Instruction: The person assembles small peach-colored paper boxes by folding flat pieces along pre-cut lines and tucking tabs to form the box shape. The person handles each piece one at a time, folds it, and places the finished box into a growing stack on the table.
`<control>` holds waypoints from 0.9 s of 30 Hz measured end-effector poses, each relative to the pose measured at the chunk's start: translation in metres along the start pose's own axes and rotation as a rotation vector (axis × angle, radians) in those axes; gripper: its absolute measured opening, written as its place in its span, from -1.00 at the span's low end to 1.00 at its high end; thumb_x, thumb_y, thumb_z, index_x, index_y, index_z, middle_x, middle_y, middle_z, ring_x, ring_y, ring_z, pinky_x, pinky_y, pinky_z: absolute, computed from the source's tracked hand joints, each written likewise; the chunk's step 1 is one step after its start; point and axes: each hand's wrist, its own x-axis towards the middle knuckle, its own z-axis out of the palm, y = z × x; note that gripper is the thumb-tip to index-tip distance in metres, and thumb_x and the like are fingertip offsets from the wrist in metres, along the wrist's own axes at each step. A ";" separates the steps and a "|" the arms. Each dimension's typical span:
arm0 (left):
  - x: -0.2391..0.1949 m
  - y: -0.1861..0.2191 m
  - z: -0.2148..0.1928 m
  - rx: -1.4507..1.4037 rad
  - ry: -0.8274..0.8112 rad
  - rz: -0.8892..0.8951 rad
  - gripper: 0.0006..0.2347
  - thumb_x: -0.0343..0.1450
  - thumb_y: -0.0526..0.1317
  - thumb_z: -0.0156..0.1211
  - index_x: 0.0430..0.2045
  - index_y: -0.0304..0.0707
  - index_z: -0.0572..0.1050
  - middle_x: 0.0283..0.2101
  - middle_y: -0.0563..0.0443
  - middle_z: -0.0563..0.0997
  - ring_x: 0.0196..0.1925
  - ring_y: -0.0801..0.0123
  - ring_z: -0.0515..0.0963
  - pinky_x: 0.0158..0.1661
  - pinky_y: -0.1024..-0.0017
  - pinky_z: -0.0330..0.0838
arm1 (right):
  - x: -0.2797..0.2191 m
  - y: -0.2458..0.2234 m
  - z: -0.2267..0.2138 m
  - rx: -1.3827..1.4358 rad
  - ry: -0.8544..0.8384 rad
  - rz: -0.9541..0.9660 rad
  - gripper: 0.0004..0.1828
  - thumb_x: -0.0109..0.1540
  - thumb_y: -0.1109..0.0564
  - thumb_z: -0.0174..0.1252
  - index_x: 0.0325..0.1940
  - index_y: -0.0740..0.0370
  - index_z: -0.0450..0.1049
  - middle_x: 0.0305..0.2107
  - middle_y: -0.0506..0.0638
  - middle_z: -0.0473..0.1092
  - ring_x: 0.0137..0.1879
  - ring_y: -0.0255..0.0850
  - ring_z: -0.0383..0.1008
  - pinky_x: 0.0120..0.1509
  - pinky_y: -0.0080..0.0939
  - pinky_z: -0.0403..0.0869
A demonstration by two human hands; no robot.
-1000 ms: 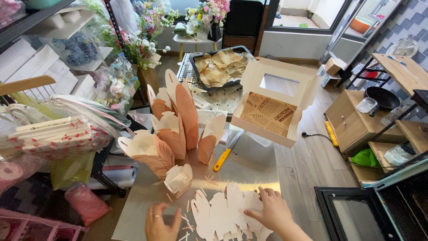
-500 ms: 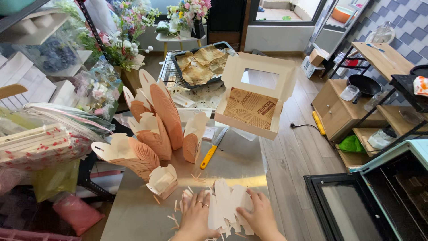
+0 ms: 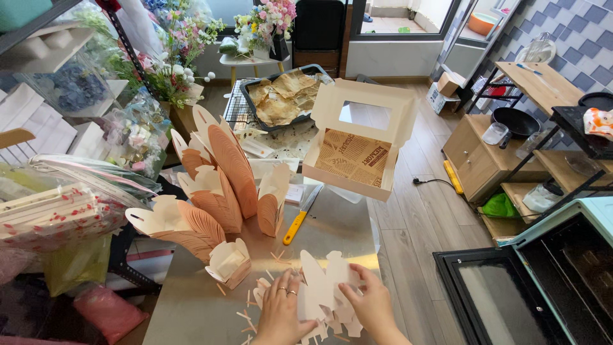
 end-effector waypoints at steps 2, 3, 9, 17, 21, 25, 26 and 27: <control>0.000 0.004 -0.005 -0.033 0.028 0.038 -0.05 0.07 -0.03 0.62 0.34 -0.25 0.13 0.43 -0.36 0.08 0.42 -0.19 0.06 0.34 0.01 -0.01 | 0.001 -0.009 -0.002 -0.066 0.016 0.036 -0.29 0.02 0.00 0.41 0.25 0.10 0.45 0.00 0.04 0.53 -0.19 -0.11 0.60 -0.05 -0.17 0.55; 0.001 0.007 -0.006 -0.051 0.043 0.058 -0.05 0.08 -0.04 0.61 0.35 -0.24 0.13 0.43 -0.36 0.08 0.42 -0.21 0.07 0.35 0.03 0.01 | 0.001 -0.012 -0.003 -0.099 0.026 0.053 -0.26 0.02 0.00 0.41 0.28 0.07 0.42 0.02 0.03 0.51 -0.23 -0.10 0.59 -0.07 -0.16 0.55; 0.003 0.012 -0.013 0.003 -0.041 0.026 -0.11 0.11 -0.05 0.60 0.31 -0.28 0.17 0.49 -0.40 -0.01 0.45 -0.23 0.00 0.31 0.09 0.12 | 0.000 -0.021 -0.002 -0.213 0.006 -0.009 -0.28 0.07 0.00 0.36 0.31 0.04 0.37 0.14 -0.08 0.47 -0.18 -0.12 0.56 -0.07 -0.18 0.54; 0.006 0.010 -0.013 0.034 -0.132 -0.106 -0.11 0.11 0.01 0.57 0.32 -0.24 0.19 0.46 -0.35 0.00 0.48 -0.18 -0.01 0.34 0.13 0.13 | -0.012 -0.022 0.007 -0.089 0.076 -0.170 -0.30 0.07 0.16 0.35 0.32 -0.01 0.40 0.02 -0.04 0.53 -0.12 -0.18 0.62 -0.01 -0.24 0.54; 0.006 0.014 -0.022 0.017 -0.058 -0.085 -0.07 0.13 0.13 0.58 0.33 -0.30 0.18 0.49 -0.31 0.05 0.44 -0.15 0.04 0.32 0.11 0.12 | -0.003 -0.030 0.000 0.349 -0.042 0.116 -0.28 0.13 0.23 0.31 0.40 0.01 0.37 -0.32 0.06 0.61 -0.24 -0.31 0.55 -0.09 -0.24 0.51; 0.017 0.015 -0.046 -0.198 0.063 -0.167 -0.19 0.15 0.13 0.56 0.25 -0.24 0.31 0.30 -0.22 0.37 0.34 0.02 0.32 0.25 0.16 0.23 | 0.027 -0.041 -0.026 0.653 -0.190 0.160 -0.38 0.15 0.25 0.31 0.31 0.21 0.41 -0.30 0.06 0.60 -0.16 -0.31 0.56 -0.07 -0.26 0.45; 0.023 0.013 -0.054 -0.296 -0.002 -0.260 -0.23 0.15 0.08 0.52 0.25 -0.15 0.34 0.22 -0.12 0.47 0.25 0.12 0.44 0.21 0.23 0.32 | 0.034 -0.044 -0.032 0.672 -0.204 0.205 -0.44 0.16 0.26 0.30 0.27 0.26 0.45 -0.25 0.04 0.61 -0.15 -0.30 0.55 -0.08 -0.27 0.42; 0.025 0.014 -0.059 -0.393 -0.069 -0.352 -0.27 0.15 0.04 0.48 0.25 -0.07 0.37 0.14 -0.01 0.56 0.16 0.22 0.56 0.16 0.30 0.41 | 0.035 -0.047 -0.036 0.692 -0.217 0.249 -0.49 0.17 0.27 0.29 0.22 0.32 0.50 -0.20 0.03 0.62 -0.13 -0.29 0.54 -0.09 -0.27 0.39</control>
